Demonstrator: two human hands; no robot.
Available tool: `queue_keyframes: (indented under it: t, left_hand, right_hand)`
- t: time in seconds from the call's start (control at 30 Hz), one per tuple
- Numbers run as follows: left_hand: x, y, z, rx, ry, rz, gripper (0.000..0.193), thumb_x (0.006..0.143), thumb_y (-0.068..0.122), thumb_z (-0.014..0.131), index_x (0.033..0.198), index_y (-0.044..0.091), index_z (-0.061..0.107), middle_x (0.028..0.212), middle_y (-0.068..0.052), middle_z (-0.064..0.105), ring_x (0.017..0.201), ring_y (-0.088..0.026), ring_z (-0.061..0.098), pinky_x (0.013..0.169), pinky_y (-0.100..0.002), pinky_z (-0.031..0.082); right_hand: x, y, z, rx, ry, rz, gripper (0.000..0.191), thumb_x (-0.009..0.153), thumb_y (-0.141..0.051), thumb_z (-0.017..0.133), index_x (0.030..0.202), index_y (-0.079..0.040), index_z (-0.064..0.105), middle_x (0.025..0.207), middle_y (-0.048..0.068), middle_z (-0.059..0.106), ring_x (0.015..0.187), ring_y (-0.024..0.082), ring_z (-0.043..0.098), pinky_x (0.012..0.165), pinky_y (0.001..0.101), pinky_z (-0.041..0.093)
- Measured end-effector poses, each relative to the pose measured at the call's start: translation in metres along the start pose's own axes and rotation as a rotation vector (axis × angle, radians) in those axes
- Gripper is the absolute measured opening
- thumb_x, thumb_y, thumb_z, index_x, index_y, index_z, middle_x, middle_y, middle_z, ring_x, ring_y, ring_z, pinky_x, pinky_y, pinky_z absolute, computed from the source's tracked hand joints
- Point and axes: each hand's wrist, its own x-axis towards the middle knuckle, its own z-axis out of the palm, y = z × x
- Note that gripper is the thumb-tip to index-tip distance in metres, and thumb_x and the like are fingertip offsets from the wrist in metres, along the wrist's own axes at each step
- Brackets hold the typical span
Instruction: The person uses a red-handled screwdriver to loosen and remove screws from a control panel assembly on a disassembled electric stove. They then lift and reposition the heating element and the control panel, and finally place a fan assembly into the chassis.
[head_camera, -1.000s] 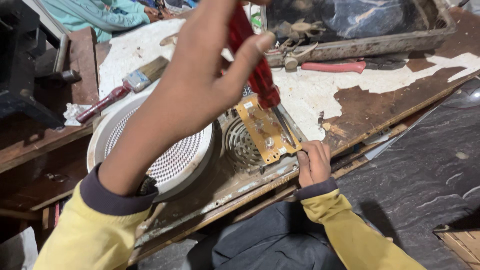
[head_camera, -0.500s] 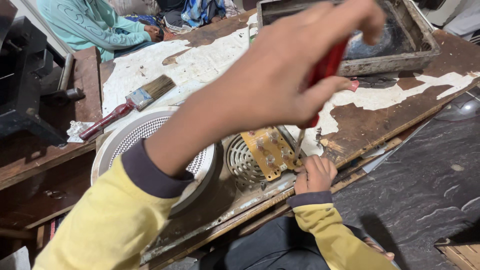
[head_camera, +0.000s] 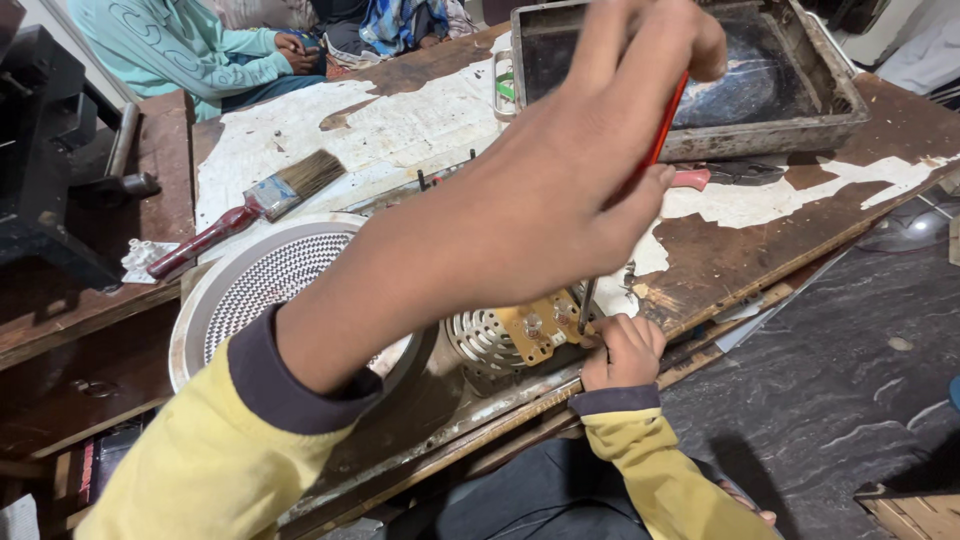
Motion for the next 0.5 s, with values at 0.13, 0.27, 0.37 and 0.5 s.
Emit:
queue_keyframes:
  t: [0.13, 0.27, 0.37, 0.5]
  left_hand:
    - [0.002, -0.009, -0.005, -0.024, -0.011, 0.094, 0.046, 0.104, 0.008, 0.072, 0.129, 0.008, 0.034, 0.120, -0.014, 0.053, 0.108, -0.033, 0.063, 0.085, -0.041, 0.053]
    - [0.006, -0.003, -0.001, 0.166, -0.024, -0.168, 0.057, 0.100, 0.023, 0.080, 0.136, 0.007, 0.039, 0.099, -0.015, 0.059, 0.090, -0.036, 0.064, 0.079, -0.048, 0.050]
    - [0.002, 0.000, 0.002, 0.263, -0.005, -0.191, 0.062, 0.103, 0.027, 0.077, 0.144, 0.003, 0.036, 0.099, -0.018, 0.061, 0.084, -0.038, 0.064, 0.072, -0.048, 0.050]
    - [-0.005, -0.017, -0.011, 0.100, 0.011, -0.023, 0.044, 0.103, 0.014, 0.066, 0.134, 0.002, 0.037, 0.119, -0.019, 0.057, 0.102, -0.036, 0.063, 0.091, -0.044, 0.053]
  right_hand:
    - [0.003, -0.003, -0.003, 0.005, -0.010, 0.010, 0.014, 0.075, 0.002, 0.060, 0.088, -0.005, 0.063, 0.086, 0.009, 0.062, 0.090, 0.032, 0.057, 0.091, 0.0423, 0.041]
    - [0.002, -0.005, -0.004, 0.019, -0.031, 0.039, 0.010, 0.074, 0.001, 0.061, 0.080, -0.007, 0.062, 0.082, 0.006, 0.062, 0.087, 0.030, 0.057, 0.086, 0.0414, 0.040]
    - [0.003, -0.005, -0.004, 0.022, -0.024, 0.030, 0.010, 0.074, 0.001, 0.060, 0.079, -0.007, 0.062, 0.083, 0.006, 0.062, 0.086, 0.030, 0.056, 0.085, 0.0411, 0.040]
    - [0.003, -0.005, -0.005, 0.031, -0.063, 0.064, 0.011, 0.075, 0.002, 0.061, 0.077, -0.009, 0.063, 0.081, 0.005, 0.062, 0.085, 0.030, 0.056, 0.083, 0.0404, 0.040]
